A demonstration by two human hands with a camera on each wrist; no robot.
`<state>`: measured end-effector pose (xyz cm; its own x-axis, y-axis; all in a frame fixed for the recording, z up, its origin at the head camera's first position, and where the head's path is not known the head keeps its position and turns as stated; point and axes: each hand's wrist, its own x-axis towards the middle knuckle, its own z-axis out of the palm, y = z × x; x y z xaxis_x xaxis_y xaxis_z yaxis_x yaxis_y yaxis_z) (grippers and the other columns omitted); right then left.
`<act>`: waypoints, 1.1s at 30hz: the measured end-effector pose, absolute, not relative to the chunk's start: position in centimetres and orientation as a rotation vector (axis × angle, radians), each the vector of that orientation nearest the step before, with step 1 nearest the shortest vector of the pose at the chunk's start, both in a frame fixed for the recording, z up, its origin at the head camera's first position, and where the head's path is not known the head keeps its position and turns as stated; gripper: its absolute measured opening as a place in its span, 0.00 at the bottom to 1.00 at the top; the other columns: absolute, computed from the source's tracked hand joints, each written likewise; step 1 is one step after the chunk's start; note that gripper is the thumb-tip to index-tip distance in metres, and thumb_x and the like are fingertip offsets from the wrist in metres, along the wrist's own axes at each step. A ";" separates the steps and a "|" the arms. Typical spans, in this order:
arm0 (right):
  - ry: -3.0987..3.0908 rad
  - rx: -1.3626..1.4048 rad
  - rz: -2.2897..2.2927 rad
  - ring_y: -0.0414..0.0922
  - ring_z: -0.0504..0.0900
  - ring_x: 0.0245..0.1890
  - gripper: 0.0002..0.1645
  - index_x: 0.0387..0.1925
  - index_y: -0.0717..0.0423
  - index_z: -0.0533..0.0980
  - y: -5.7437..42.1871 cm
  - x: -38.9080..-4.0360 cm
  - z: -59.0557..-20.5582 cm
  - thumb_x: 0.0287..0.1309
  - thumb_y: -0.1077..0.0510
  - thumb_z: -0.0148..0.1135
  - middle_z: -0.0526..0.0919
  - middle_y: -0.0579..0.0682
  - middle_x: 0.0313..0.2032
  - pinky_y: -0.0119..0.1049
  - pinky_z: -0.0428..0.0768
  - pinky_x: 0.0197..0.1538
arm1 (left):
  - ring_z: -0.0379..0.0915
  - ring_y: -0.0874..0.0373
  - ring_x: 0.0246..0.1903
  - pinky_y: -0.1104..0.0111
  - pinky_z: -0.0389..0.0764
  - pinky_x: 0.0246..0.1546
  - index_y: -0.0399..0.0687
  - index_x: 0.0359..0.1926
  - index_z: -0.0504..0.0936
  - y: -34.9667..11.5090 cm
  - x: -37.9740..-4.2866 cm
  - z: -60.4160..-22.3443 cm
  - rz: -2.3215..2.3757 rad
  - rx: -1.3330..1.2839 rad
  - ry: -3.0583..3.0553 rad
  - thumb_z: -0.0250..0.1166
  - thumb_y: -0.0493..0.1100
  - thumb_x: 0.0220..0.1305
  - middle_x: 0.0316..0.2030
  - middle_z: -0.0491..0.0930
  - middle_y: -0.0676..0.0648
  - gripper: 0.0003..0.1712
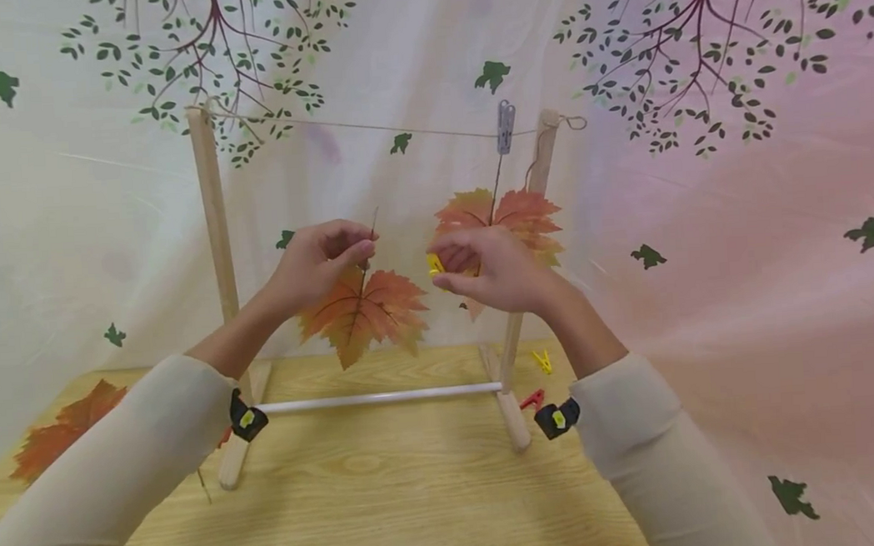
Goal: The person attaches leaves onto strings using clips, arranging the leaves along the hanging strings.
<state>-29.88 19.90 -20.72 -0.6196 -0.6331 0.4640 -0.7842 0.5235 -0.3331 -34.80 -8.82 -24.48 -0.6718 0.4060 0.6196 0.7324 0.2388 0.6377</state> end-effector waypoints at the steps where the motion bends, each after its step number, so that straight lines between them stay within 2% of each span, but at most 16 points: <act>1: -2.472 1.179 0.751 0.42 0.86 0.40 0.21 0.55 0.59 0.81 19.9 -29.8 -20.2 0.61 0.61 0.74 0.88 0.47 0.39 0.45 0.84 0.49 | 0.81 0.54 0.34 0.69 0.82 0.37 0.40 0.50 0.85 -8.7 -34.8 -24.3 -1.419 -1.056 -2.191 0.63 0.43 0.74 0.37 0.86 0.46 0.12; 11: -2.351 1.041 0.735 0.43 0.85 0.42 0.20 0.57 0.58 0.80 19.8 -29.3 -16.3 0.65 0.60 0.70 0.87 0.49 0.41 0.30 0.81 0.49 | 0.81 0.53 0.34 0.69 0.82 0.37 0.37 0.49 0.84 -7.2 -35.3 -22.5 -1.521 -1.040 -2.126 0.63 0.40 0.74 0.38 0.86 0.43 0.11; 18: -2.300 0.933 0.687 0.43 0.86 0.44 0.21 0.58 0.59 0.80 19.7 -29.5 -13.8 0.66 0.58 0.70 0.87 0.51 0.44 0.35 0.82 0.53 | 0.82 0.53 0.36 0.69 0.82 0.38 0.36 0.50 0.84 -6.2 -35.5 -20.6 -1.539 -1.037 -2.110 0.63 0.40 0.74 0.40 0.85 0.42 0.12; 23: -2.304 0.861 0.702 0.42 0.85 0.46 0.23 0.61 0.57 0.79 19.4 -29.8 -12.1 0.68 0.55 0.68 0.86 0.50 0.47 0.29 0.80 0.54 | 0.81 0.54 0.36 0.67 0.82 0.39 0.38 0.50 0.84 -5.5 -35.8 -19.5 -1.540 -1.039 -2.111 0.62 0.42 0.74 0.40 0.85 0.44 0.12; 27: -2.298 0.820 0.738 0.40 0.83 0.46 0.24 0.63 0.56 0.78 19.0 -30.1 -10.9 0.69 0.54 0.67 0.84 0.50 0.48 0.29 0.79 0.54 | 0.81 0.53 0.37 0.66 0.83 0.41 0.39 0.50 0.84 -4.8 -36.0 -18.6 -1.545 -1.052 -2.095 0.63 0.42 0.74 0.40 0.85 0.43 0.12; 33: -2.267 0.802 0.716 0.43 0.82 0.49 0.25 0.65 0.58 0.76 18.4 -30.8 -9.2 0.71 0.54 0.64 0.82 0.52 0.50 0.31 0.79 0.57 | 0.82 0.54 0.40 0.65 0.84 0.43 0.38 0.51 0.84 -3.8 -36.1 -17.4 -1.597 -1.051 -2.091 0.63 0.42 0.74 0.42 0.84 0.43 0.13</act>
